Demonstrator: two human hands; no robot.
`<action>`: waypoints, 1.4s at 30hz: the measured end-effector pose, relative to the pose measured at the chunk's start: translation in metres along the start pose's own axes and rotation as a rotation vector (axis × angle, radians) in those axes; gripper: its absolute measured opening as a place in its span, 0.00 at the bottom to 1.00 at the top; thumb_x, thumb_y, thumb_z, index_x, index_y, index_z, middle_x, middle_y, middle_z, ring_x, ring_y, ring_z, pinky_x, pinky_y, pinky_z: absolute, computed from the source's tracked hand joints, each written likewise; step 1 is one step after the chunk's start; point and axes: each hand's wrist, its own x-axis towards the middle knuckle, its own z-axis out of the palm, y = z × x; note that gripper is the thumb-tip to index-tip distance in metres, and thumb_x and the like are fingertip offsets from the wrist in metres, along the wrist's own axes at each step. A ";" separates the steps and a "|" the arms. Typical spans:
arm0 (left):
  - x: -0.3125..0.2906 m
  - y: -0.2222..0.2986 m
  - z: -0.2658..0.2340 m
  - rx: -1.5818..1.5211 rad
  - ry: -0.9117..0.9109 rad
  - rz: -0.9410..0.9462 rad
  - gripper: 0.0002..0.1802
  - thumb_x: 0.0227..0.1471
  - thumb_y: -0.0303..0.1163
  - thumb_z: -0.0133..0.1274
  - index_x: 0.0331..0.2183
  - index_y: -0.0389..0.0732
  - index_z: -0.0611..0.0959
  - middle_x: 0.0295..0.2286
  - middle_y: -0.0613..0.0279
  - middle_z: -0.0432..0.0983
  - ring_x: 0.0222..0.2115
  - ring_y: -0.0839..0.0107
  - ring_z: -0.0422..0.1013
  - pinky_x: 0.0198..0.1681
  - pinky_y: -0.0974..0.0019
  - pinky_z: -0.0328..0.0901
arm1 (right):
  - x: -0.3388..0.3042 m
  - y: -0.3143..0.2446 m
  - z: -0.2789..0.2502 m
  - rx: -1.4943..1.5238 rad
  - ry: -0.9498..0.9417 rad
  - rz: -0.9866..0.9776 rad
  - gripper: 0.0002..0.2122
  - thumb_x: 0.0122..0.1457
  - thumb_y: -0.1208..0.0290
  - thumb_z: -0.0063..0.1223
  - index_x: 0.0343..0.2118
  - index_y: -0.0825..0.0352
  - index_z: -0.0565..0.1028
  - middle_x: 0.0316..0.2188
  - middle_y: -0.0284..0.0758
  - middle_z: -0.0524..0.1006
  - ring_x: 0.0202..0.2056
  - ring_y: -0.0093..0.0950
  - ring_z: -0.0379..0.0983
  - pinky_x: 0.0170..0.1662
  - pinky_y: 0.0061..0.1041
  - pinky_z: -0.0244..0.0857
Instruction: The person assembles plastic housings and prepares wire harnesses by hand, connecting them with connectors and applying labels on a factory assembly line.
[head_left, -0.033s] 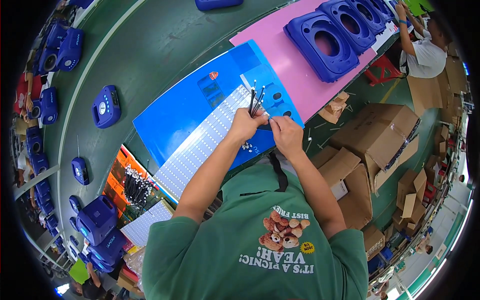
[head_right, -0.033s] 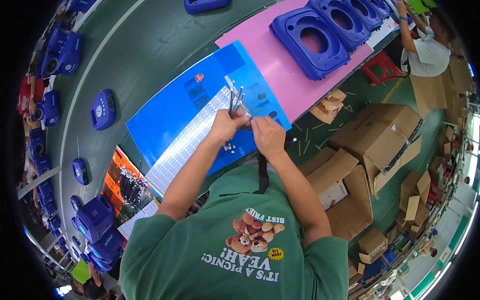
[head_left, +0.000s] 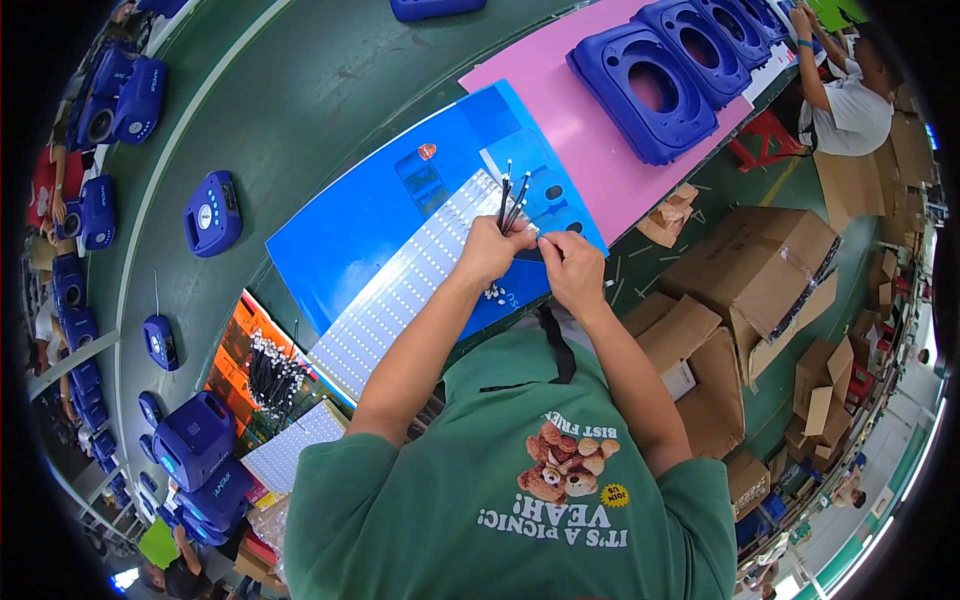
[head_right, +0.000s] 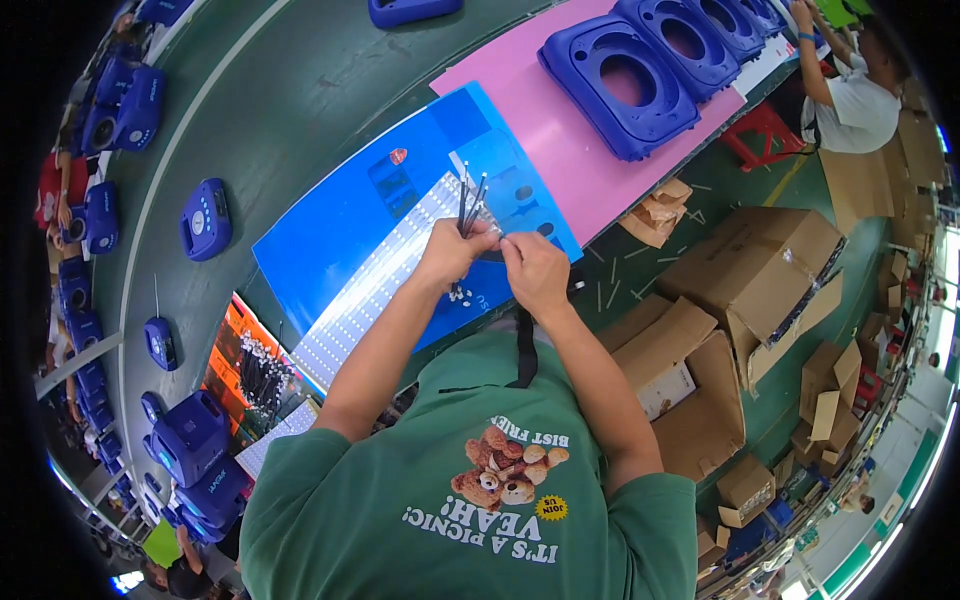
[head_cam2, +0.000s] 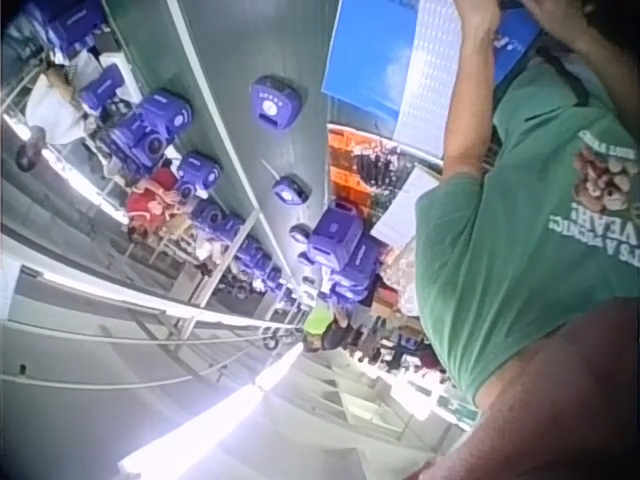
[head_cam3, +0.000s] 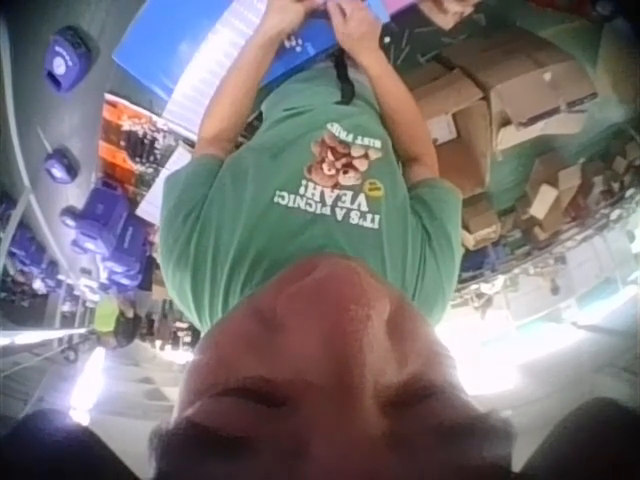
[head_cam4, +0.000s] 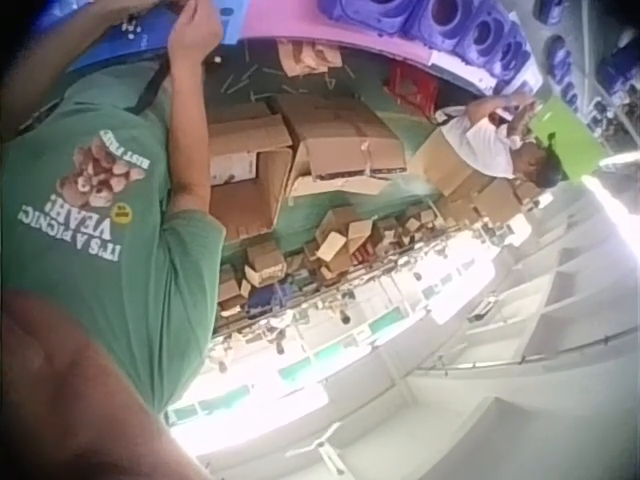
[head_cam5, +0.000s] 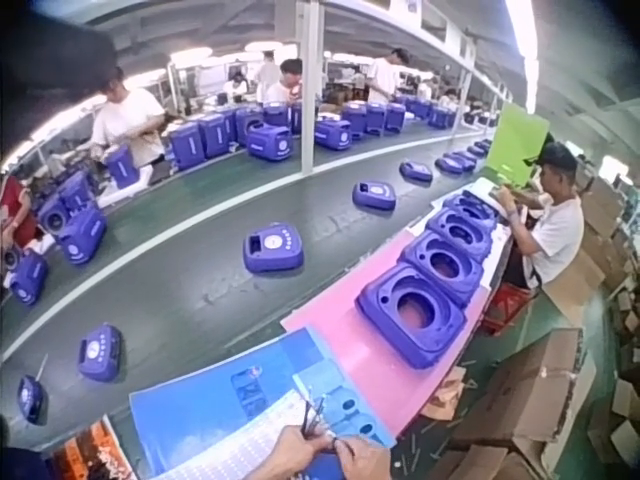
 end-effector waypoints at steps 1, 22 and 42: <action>0.000 0.001 0.000 -0.014 -0.022 -0.014 0.11 0.43 0.26 0.56 0.31 0.31 0.77 0.21 0.60 0.75 0.11 0.80 0.62 0.09 0.75 0.52 | 0.001 0.001 0.002 0.180 0.028 0.076 0.05 0.50 0.71 0.53 0.26 0.67 0.76 0.20 0.36 0.74 0.20 0.28 0.70 0.22 0.23 0.62; -0.004 0.001 0.004 -0.032 -0.011 -0.077 0.05 0.47 0.22 0.51 0.30 0.31 0.76 0.22 0.60 0.74 0.18 0.77 0.67 0.20 0.73 0.63 | -0.002 0.001 0.013 0.622 -0.077 0.449 0.07 0.54 0.72 0.50 0.26 0.71 0.75 0.18 0.30 0.73 0.17 0.15 0.66 0.20 0.14 0.60; 0.007 -0.023 -0.001 -0.074 -0.048 0.100 0.06 0.47 0.24 0.53 0.28 0.31 0.79 0.22 0.61 0.75 0.21 0.75 0.69 0.24 0.73 0.64 | 0.010 0.005 0.019 0.678 -0.143 0.524 0.08 0.52 0.72 0.50 0.25 0.73 0.76 0.18 0.33 0.76 0.17 0.18 0.70 0.20 0.17 0.64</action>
